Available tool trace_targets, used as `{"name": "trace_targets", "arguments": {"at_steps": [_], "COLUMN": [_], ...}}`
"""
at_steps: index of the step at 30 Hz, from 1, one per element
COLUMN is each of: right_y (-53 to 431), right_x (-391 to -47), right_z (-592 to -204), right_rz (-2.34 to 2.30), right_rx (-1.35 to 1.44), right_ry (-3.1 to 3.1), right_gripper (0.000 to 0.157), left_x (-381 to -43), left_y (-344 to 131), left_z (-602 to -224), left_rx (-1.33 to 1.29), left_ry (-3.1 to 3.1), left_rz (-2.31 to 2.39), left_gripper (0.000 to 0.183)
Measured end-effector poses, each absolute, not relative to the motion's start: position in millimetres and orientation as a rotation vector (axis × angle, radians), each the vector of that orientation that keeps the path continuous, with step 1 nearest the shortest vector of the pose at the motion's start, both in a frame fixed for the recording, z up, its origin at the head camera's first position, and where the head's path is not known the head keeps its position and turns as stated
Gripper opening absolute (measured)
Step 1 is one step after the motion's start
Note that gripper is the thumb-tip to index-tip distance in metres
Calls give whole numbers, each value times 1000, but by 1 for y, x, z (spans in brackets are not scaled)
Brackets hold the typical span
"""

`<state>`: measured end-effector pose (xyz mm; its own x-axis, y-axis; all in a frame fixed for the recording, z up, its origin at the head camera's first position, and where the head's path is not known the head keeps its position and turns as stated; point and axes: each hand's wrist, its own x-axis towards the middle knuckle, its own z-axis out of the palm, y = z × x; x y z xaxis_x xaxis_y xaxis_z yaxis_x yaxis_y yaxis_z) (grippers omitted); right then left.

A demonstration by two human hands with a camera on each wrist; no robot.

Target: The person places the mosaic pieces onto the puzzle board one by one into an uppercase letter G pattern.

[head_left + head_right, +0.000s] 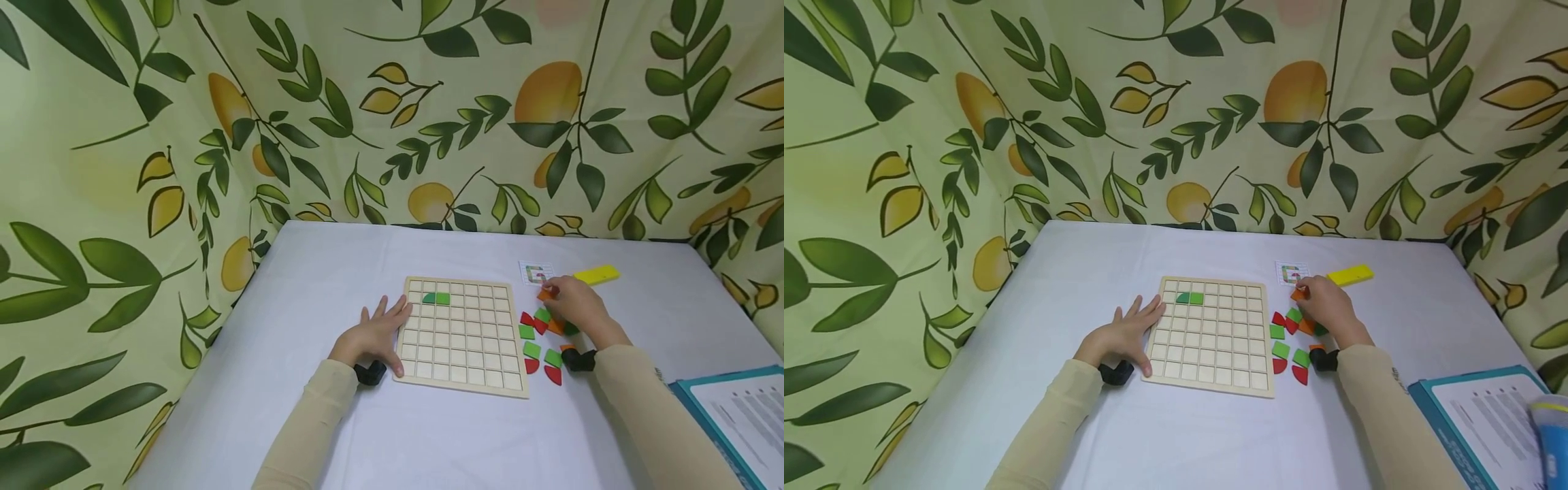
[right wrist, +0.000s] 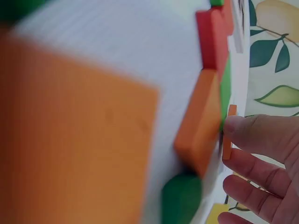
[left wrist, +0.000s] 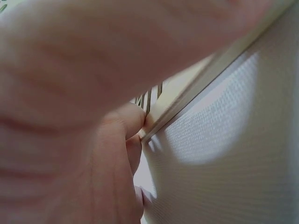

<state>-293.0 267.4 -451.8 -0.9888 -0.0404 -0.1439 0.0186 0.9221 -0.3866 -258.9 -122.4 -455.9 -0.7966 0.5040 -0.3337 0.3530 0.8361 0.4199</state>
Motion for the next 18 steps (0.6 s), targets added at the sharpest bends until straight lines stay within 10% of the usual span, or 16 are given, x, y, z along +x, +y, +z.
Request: {"name": "trace_targets", "arguments": {"at_steps": [18], "right_y": [185], "right_x": [-301], "right_z": [-437], "right_rz": [-585], "right_rx": [-584], "right_ry": [3000], "right_gripper": [30], "left_x": [-258], "left_y": [-122], "left_z": [-454], "left_rx": [646], "left_ry": [2580], "left_rz": [472], "left_gripper": [135]}}
